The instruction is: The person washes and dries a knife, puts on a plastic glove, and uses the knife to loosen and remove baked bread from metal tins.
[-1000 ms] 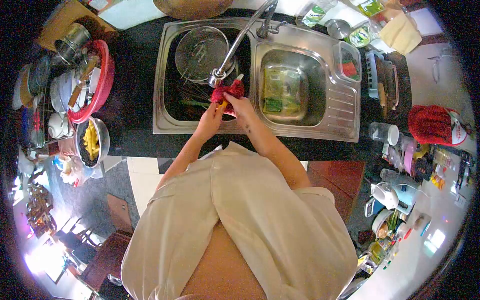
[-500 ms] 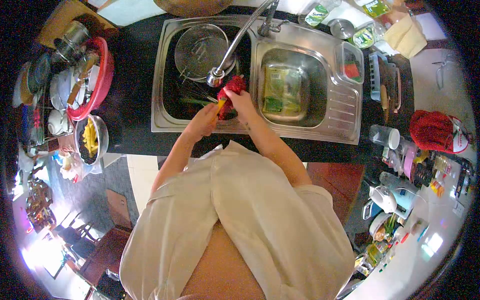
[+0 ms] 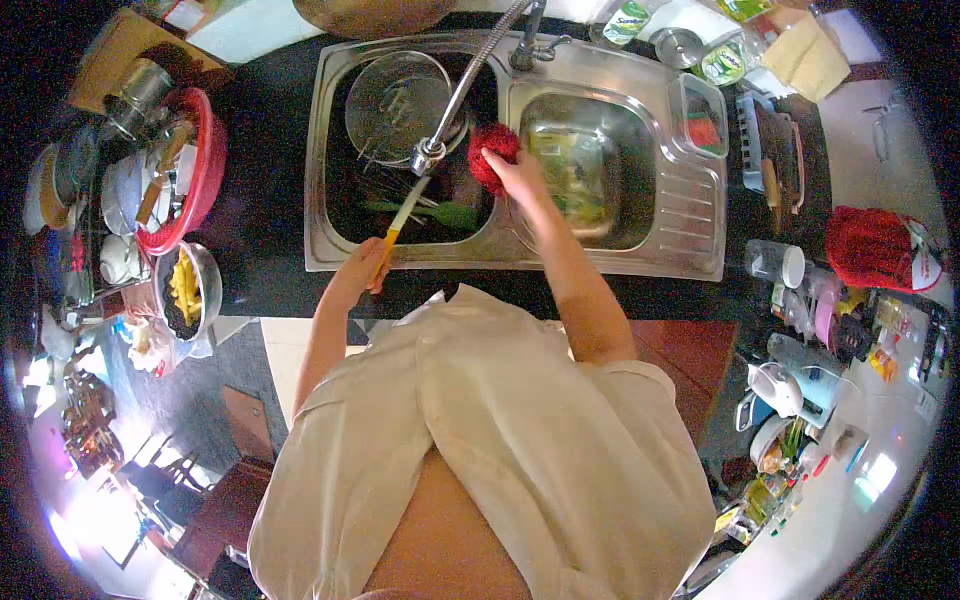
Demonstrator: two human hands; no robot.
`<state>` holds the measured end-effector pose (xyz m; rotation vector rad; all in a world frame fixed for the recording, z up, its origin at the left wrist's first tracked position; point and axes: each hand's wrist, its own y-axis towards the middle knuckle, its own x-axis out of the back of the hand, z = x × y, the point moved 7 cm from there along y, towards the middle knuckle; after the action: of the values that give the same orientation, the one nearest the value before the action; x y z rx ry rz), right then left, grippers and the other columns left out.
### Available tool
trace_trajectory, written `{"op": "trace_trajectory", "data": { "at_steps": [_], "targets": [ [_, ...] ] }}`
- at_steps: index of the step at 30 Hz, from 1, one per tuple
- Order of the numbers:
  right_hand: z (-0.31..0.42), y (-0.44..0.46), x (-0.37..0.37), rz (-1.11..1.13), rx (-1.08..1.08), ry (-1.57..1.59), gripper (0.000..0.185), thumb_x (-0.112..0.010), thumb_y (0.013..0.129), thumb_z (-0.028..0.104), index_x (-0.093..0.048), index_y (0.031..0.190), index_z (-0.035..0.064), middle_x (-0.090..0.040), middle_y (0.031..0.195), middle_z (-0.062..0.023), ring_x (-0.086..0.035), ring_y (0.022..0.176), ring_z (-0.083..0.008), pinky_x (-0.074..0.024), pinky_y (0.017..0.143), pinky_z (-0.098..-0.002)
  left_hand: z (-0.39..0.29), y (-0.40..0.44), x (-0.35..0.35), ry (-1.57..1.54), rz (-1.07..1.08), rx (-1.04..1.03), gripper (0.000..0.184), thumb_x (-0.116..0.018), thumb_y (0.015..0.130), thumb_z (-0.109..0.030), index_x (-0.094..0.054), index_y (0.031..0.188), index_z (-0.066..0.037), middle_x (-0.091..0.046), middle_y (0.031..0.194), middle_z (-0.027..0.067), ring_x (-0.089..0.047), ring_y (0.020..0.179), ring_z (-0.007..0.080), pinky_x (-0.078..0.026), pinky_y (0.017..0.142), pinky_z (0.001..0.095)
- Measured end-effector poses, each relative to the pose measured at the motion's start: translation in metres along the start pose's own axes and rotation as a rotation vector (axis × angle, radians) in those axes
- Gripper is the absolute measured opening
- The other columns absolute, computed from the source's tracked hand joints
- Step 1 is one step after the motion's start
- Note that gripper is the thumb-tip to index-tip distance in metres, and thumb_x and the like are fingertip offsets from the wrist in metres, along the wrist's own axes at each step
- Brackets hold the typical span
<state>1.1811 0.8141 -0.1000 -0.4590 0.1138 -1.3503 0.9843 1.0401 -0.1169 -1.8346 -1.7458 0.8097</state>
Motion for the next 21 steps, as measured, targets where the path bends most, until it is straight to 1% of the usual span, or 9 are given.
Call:
{"op": "trace_trajectory", "data": {
  "at_steps": [1, 3, 6, 8, 10, 11, 13, 19, 21],
  "targets": [
    [0.015, -0.008, 0.004, 0.100, -0.013, -0.137, 0.044, -0.066, 0.079, 0.041, -0.065, 0.095, 0.0005, -0.066, 0.080, -0.0065, -0.059, 0.071, -0.0150, -0.0464, 0.067, -0.0298, 0.002, 0.003, 0.008, 0.004, -0.055, -0.073, 0.024, -0.041, 0.095, -0.030, -0.048, 0.092, -0.007, -0.045, 0.062, -0.0022, -0.042, 0.046, 0.0079, -0.034, 0.039, 0.0217],
    [0.006, -0.001, 0.011, 0.265, 0.096, 0.019, 0.045, -0.065, 0.080, 0.042, -0.065, 0.099, 0.0015, -0.066, 0.083, -0.0065, -0.060, 0.075, -0.0138, -0.0460, 0.071, -0.0276, 0.010, 0.024, 0.014, 0.024, -0.025, -0.131, 0.031, -0.043, 0.095, -0.034, -0.050, 0.101, -0.005, -0.049, 0.064, -0.0010, -0.046, 0.046, 0.0078, -0.039, 0.043, 0.0205],
    [0.020, -0.027, 0.058, 0.265, 0.119, -0.179, 0.042, -0.066, 0.078, 0.042, -0.066, 0.097, 0.0039, -0.067, 0.083, -0.0069, -0.060, 0.076, -0.0156, -0.0464, 0.073, -0.0297, 0.001, 0.045, 0.021, 0.139, -0.094, -0.205, 0.031, -0.044, 0.094, -0.032, -0.051, 0.106, -0.005, -0.051, 0.066, -0.0007, -0.046, 0.048, 0.0076, -0.038, 0.042, 0.0206],
    [0.021, -0.039, 0.084, 0.283, 0.165, -0.222, 0.042, -0.067, 0.077, 0.041, -0.066, 0.098, 0.0049, -0.067, 0.084, -0.0086, -0.062, 0.076, -0.0188, -0.0471, 0.074, -0.0315, -0.016, 0.048, 0.021, 0.288, -0.158, -0.112, 0.029, -0.048, 0.091, -0.025, -0.053, 0.111, -0.004, -0.059, 0.074, 0.0058, -0.056, 0.062, 0.0159, -0.044, 0.056, 0.0286],
    [-0.001, -0.041, 0.110, 0.320, 0.002, -0.853, 0.046, -0.068, 0.071, 0.043, -0.066, 0.099, 0.0067, -0.067, 0.088, -0.0126, -0.064, 0.081, -0.0295, -0.0486, 0.075, -0.0368, -0.037, 0.049, 0.025, 0.473, -0.171, -0.151, 0.032, -0.050, 0.090, -0.025, -0.053, 0.113, -0.004, -0.061, 0.080, 0.0100, -0.059, 0.069, 0.0220, -0.046, 0.062, 0.0320],
    [-0.009, -0.038, 0.113, 0.316, 0.000, -0.856, 0.046, -0.068, 0.071, 0.043, -0.066, 0.099, 0.0067, -0.067, 0.088, -0.0126, -0.064, 0.081, -0.0295, -0.0486, 0.075, -0.0368, -0.051, 0.049, 0.027, 0.662, -0.187, -0.190, 0.034, -0.052, 0.088, -0.026, -0.052, 0.115, -0.005, -0.064, 0.086, 0.0143, -0.062, 0.077, 0.0281, -0.047, 0.068, 0.0354],
    [-0.052, -0.033, 0.115, 0.394, -0.033, -1.378, 0.044, -0.066, 0.068, 0.040, -0.066, 0.097, 0.0074, -0.065, 0.093, -0.0158, -0.062, 0.086, -0.0356, -0.0494, 0.076, -0.0406, -0.078, 0.046, 0.026, 0.814, -0.220, -0.239, 0.040, -0.055, 0.085, -0.027, -0.049, 0.120, -0.007, -0.062, 0.095, 0.0212, -0.060, 0.090, 0.0359, -0.047, 0.074, 0.0402],
    [-0.119, -0.006, 0.094, 0.630, -0.136, -1.432, 0.043, -0.061, 0.069, 0.033, -0.063, 0.099, 0.0018, -0.063, 0.100, -0.0187, -0.060, 0.093, -0.0332, -0.0485, 0.081, -0.0394, -0.145, 0.051, -0.018, 1.178, -0.121, -0.351, 0.043, -0.056, 0.083, -0.032, -0.044, 0.123, -0.018, -0.063, 0.085, 0.0225, -0.061, 0.081, 0.0383, -0.046, 0.069, 0.0456],
    [-0.046, -0.002, 0.089, 0.457, -0.193, -1.206, 0.039, -0.054, 0.077, 0.031, -0.063, 0.104, 0.0045, -0.063, 0.101, -0.0186, -0.061, 0.094, -0.0318, -0.0477, 0.082, -0.0417, -0.141, 0.059, -0.019, 1.215, -0.123, -0.270, 0.040, -0.054, 0.083, -0.029, -0.045, 0.121, -0.019, -0.062, 0.087, 0.0232, -0.060, 0.083, 0.0403, -0.046, 0.069, 0.0474]
  ]
}}
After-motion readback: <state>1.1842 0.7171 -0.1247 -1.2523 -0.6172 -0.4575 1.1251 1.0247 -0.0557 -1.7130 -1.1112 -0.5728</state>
